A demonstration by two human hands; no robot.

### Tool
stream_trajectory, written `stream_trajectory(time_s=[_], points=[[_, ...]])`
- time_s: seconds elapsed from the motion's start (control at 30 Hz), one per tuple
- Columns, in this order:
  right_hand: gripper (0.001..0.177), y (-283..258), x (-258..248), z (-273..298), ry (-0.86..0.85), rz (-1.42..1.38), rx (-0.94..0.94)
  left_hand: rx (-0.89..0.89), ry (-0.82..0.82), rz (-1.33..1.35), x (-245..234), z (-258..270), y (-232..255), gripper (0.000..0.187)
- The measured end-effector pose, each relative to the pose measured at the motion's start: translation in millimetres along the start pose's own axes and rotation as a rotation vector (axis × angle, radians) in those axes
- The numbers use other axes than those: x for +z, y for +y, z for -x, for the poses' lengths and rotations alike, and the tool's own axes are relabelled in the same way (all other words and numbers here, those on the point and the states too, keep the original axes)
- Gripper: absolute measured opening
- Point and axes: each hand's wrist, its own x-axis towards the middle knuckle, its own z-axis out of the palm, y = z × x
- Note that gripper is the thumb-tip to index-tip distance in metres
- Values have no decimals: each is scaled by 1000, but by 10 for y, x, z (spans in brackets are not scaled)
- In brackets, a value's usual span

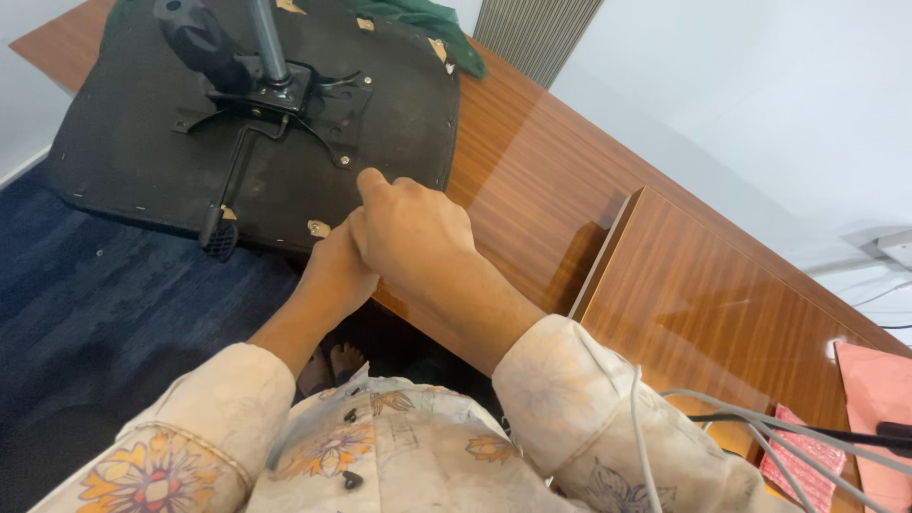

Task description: The person uses a screwdriver to tighten screws on the underside of an overturned chair base. They systematically work through multiple screw locations, rotating the chair slightly to access different areas.

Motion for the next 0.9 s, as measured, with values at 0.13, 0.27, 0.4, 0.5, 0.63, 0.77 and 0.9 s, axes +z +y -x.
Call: stream_trajectory(time_s=[0.13,0.27,0.4,0.5,0.63,0.77,0.9], points=[[28,47,-63,23,-82,15,-61,-63,-51,118,6,-4,-40,33],[31,52,-9,90,-46,59,-191,131,-37,-106,32,-83,-137,25],[30,37,85,105,-10,91,-229,140,-5,-128,68,-100,-229,29],[29,36,120,120,25,61,-210,80,-56,-170,87,-96,-212,29],[27,13,76,79,4,47,-92,38,-43,-59,71,-87,-114,30],[26,36,-12,26,-82,50,-95,12,-60,-28,31,-79,-16,31],[35,94,-3,34,-31,56,-317,-12,-84,14,-15,-79,11,26]])
